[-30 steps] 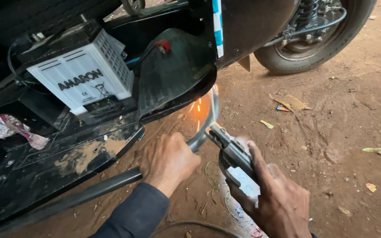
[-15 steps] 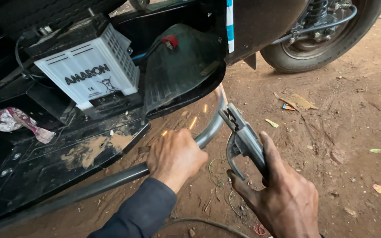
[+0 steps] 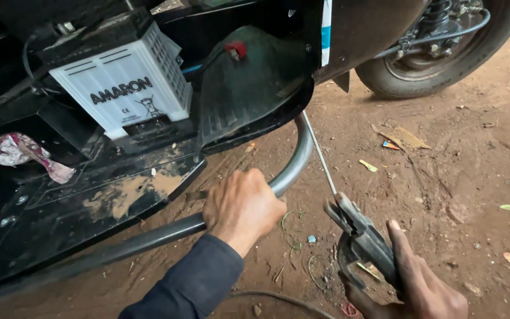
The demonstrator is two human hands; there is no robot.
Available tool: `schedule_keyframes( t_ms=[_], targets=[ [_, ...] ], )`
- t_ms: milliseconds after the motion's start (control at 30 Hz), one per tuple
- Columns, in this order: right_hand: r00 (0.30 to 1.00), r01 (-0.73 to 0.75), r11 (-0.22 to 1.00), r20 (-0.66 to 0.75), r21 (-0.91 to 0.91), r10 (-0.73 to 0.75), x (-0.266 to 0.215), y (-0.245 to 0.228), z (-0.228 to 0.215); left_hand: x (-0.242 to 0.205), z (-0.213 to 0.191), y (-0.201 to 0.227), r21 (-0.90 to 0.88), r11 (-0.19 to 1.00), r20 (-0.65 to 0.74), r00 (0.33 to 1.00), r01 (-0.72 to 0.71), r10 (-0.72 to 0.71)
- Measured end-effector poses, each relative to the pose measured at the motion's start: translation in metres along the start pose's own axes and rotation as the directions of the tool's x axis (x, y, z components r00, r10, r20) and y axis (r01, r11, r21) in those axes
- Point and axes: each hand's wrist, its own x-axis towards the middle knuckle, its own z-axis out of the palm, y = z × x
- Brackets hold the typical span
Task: Welding a metal guard rail onto the side of an auto-rickshaw.
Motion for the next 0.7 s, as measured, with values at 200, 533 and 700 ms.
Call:
schedule_keyframes(
  t_ms=[200, 533, 700],
  targets=[
    [0.999, -0.005, 0.995, 0.049, -0.097, 0.009, 0.024, -0.009, 0.006, 0.002, -0.001, -0.001, -0.001, 1.0, 0.033, 0.999, -0.003, 0.003],
    [0.996, 0.082, 0.991, -0.017, -0.105, -0.084, 0.046, -0.035, 0.006, 0.004, -0.001, -0.002, 0.006, 1.0, 0.065, 0.998, 0.002, -0.003],
    [0.996, -0.032, 0.996, 0.082, -0.081, 0.038, 0.042, -0.026, 0.011, 0.002, -0.001, 0.0, -0.005, 1.0, 0.005, 1.0, -0.013, 0.013]
  ],
)
